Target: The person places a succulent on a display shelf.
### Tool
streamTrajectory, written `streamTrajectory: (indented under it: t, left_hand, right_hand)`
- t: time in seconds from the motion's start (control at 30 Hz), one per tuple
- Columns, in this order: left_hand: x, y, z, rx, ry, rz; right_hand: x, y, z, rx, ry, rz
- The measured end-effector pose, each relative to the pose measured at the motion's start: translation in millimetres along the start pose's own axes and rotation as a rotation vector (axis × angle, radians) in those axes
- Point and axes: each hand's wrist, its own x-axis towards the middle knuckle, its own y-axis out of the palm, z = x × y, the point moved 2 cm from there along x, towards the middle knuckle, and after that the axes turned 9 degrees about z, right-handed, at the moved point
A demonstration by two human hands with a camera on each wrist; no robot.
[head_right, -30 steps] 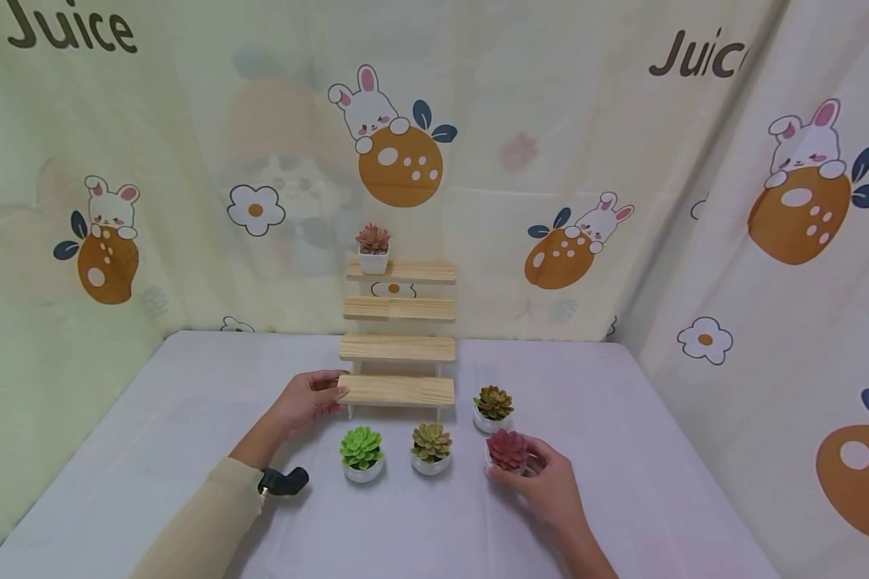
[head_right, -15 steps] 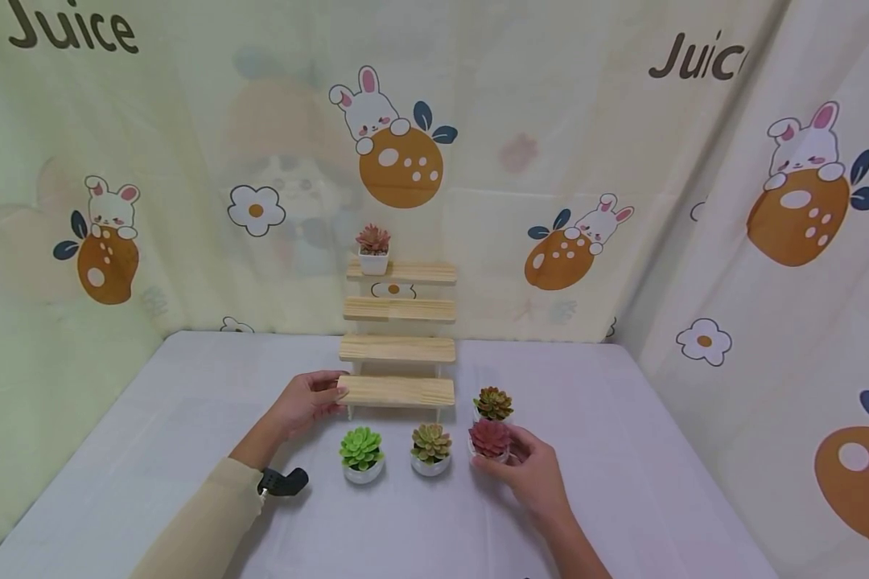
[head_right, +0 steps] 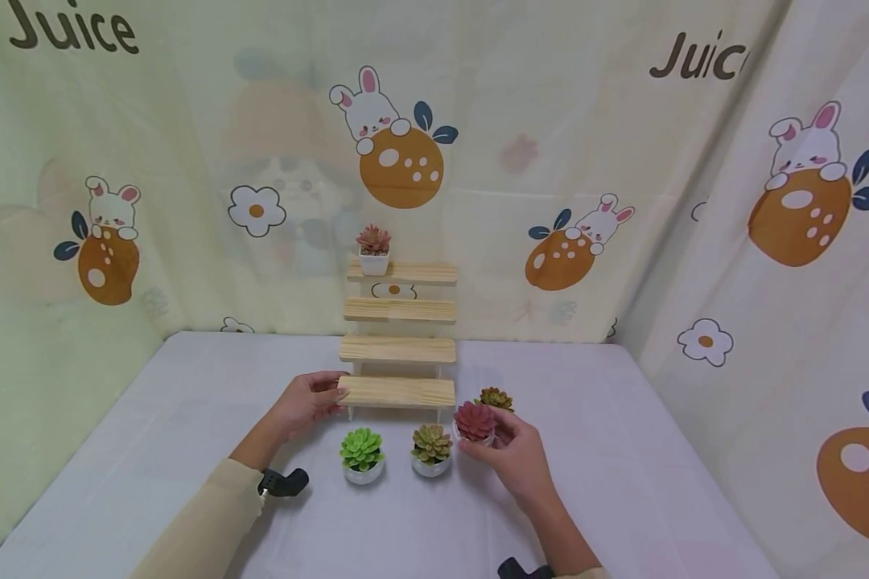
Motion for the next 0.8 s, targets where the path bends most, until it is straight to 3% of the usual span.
streamTrajectory:
  t: [0.8]
  left_hand:
    - [-3.6,2.6,-5.1,0.007,-0.011,-0.007]
  right_hand:
    - [34.3,8.3,29.1,-0.004,-0.043,-0.018]
